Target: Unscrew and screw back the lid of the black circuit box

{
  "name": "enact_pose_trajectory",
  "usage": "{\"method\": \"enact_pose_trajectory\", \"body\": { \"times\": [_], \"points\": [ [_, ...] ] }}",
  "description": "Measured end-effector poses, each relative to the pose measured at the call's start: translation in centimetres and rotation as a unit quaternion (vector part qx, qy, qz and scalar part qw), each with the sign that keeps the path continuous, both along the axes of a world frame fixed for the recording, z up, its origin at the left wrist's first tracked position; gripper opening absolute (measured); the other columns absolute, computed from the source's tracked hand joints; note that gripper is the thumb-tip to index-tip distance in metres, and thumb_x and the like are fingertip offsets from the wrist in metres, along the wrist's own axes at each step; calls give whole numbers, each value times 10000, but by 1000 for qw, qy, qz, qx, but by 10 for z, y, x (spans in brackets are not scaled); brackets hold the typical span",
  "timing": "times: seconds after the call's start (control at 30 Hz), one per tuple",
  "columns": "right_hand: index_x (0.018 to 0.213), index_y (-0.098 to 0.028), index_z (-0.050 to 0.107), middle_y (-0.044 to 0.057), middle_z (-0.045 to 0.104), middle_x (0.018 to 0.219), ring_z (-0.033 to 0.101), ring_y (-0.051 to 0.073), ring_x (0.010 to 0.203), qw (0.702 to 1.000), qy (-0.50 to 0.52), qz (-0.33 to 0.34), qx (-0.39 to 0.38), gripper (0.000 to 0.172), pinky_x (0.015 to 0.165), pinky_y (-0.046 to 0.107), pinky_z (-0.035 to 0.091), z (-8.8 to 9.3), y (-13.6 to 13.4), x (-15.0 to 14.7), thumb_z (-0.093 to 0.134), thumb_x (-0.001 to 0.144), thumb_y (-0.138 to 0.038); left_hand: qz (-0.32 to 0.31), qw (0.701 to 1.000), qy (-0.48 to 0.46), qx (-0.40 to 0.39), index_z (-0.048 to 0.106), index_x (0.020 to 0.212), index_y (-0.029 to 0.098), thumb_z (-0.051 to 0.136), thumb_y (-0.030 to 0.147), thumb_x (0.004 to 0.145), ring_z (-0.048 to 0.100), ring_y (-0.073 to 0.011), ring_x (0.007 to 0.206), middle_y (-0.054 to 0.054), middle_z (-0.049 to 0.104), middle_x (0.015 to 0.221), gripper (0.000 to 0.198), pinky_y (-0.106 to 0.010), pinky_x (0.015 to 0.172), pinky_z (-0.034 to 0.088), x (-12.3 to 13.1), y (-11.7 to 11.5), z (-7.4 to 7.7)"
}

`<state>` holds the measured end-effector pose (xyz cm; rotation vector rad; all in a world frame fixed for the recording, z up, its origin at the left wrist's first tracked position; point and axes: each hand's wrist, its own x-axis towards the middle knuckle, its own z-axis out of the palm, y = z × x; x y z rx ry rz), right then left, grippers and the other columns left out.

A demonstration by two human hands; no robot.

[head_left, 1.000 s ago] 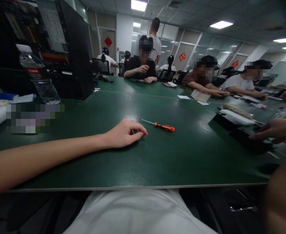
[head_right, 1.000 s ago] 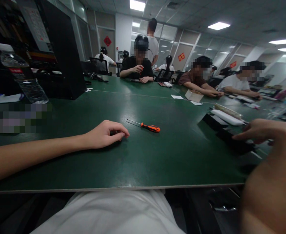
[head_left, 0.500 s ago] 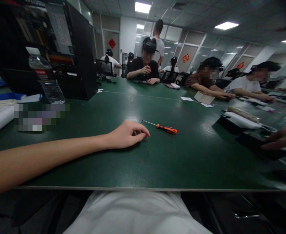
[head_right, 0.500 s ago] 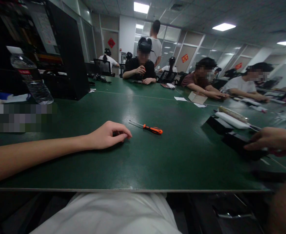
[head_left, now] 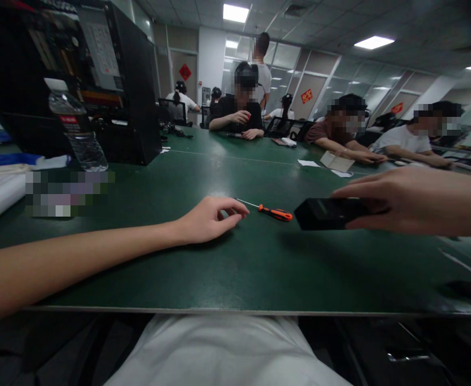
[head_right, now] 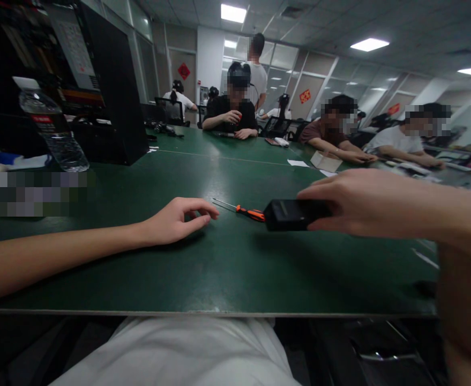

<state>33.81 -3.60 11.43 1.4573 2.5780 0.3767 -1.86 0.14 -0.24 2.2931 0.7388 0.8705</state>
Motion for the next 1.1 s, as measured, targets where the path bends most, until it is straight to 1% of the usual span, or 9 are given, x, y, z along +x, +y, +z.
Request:
{"method": "enact_pose_trajectory", "body": {
  "times": [0.07,0.13,0.3,0.5,0.63,0.77,0.87,0.97,1.1],
  "points": [
    [1231,-294,687,90,738,1091,702,253,820,996,-26,84,-29,405,658,356,485,-6,-3,-47,603,883,-482,3,1000,-18,2,693,1155,147,598,273,933,688,-190,960,-90,744,1105,273,-261,739,535,-1,0,0],
    [1242,-240,666,108,731,1072,700,263,859,986,-56,143,-64,400,695,349,462,-13,0,-84,580,912,-449,-2,999,-35,6,654,1223,144,605,313,940,678,-194,996,-106,719,1165,333,-281,779,545,-2,1,-1],
    [1182,-181,663,123,728,1000,690,262,827,975,-99,187,-68,396,655,312,383,-29,28,-127,577,925,-470,-12,999,-42,18,634,1237,158,629,330,925,672,-213,1025,-119,701,1207,357,-320,836,550,-4,3,-3],
    [1127,-177,665,114,719,929,670,243,794,980,-57,171,-88,517,631,296,330,-38,44,-126,447,978,-621,8,997,8,71,648,1224,159,700,269,856,653,-238,1111,-103,694,1228,388,-352,962,515,-3,6,-5],
    [1021,-186,681,99,703,902,638,216,769,987,-30,152,-51,483,638,291,336,-21,39,-114,374,1019,-559,18,997,21,65,655,1232,165,696,260,862,656,-229,1113,-89,697,1234,384,-341,963,514,-2,6,-5],
    [970,-200,690,85,703,918,621,203,765,993,-28,112,-38,401,644,291,364,-2,41,-99,452,984,-523,30,998,19,46,675,1217,162,690,301,888,660,-227,1096,-91,708,1220,358,-346,952,516,-2,6,-3],
    [1130,-211,691,93,714,992,640,216,780,992,-57,48,-101,444,636,299,390,-6,50,-90,479,953,-559,32,999,21,38,692,1192,160,659,301,916,666,-225,1080,-94,718,1200,312,-350,952,515,-1,6,-2],
    [1231,-179,673,115,713,1032,663,233,825,978,-95,-12,-186,506,643,301,420,-21,61,-86,506,933,-552,27,998,18,48,707,1157,158,627,265,933,664,-223,1092,-96,722,1184,260,-345,969,507,0,5,-1],
    [1171,-141,694,104,720,989,659,204,805,961,-91,-7,-261,408,643,276,427,-36,71,-93,511,942,-425,11,997,21,80,720,1133,176,568,224,959,651,-221,1116,-97,703,1189,235,-360,1011,492,-1,7,-3]
  ]
}}
